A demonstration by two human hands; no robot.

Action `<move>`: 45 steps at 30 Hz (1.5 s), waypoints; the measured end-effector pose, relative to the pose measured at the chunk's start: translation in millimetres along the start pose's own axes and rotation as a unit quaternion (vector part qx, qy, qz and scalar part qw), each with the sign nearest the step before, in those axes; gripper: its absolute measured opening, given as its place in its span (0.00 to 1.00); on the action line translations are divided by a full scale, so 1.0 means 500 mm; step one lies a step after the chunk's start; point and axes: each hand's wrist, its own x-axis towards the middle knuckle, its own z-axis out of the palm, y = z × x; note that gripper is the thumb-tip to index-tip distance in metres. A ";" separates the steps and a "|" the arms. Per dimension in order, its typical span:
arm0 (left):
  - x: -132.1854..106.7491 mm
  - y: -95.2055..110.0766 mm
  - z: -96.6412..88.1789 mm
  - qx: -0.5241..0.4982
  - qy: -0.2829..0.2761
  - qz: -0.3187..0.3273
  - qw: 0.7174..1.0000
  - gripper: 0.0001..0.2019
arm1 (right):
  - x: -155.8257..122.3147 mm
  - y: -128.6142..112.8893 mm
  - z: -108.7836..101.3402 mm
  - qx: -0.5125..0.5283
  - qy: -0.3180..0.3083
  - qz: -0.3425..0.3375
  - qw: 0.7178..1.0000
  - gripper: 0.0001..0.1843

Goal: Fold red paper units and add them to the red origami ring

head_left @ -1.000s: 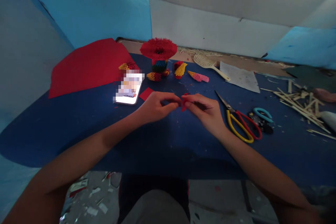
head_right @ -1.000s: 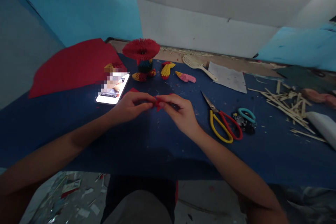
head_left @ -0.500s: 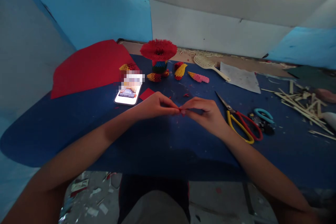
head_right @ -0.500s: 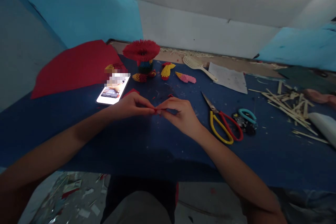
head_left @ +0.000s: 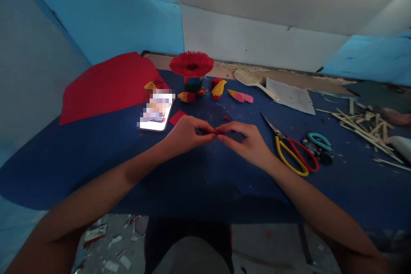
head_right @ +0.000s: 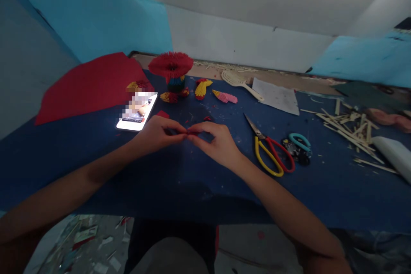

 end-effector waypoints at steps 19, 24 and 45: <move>0.008 0.003 -0.023 0.020 -0.069 0.023 0.997 0.09 | -0.002 0.004 0.009 0.014 0.011 -0.015 1.000 0.06; 0.004 -0.001 -0.018 0.079 -0.047 0.044 0.995 0.07 | -0.003 0.001 0.015 -0.007 0.007 -0.023 1.000 0.06; -0.001 0.008 0.010 0.053 0.022 -0.015 0.998 0.08 | -0.009 -0.002 0.025 -0.179 0.101 -0.147 0.968 0.05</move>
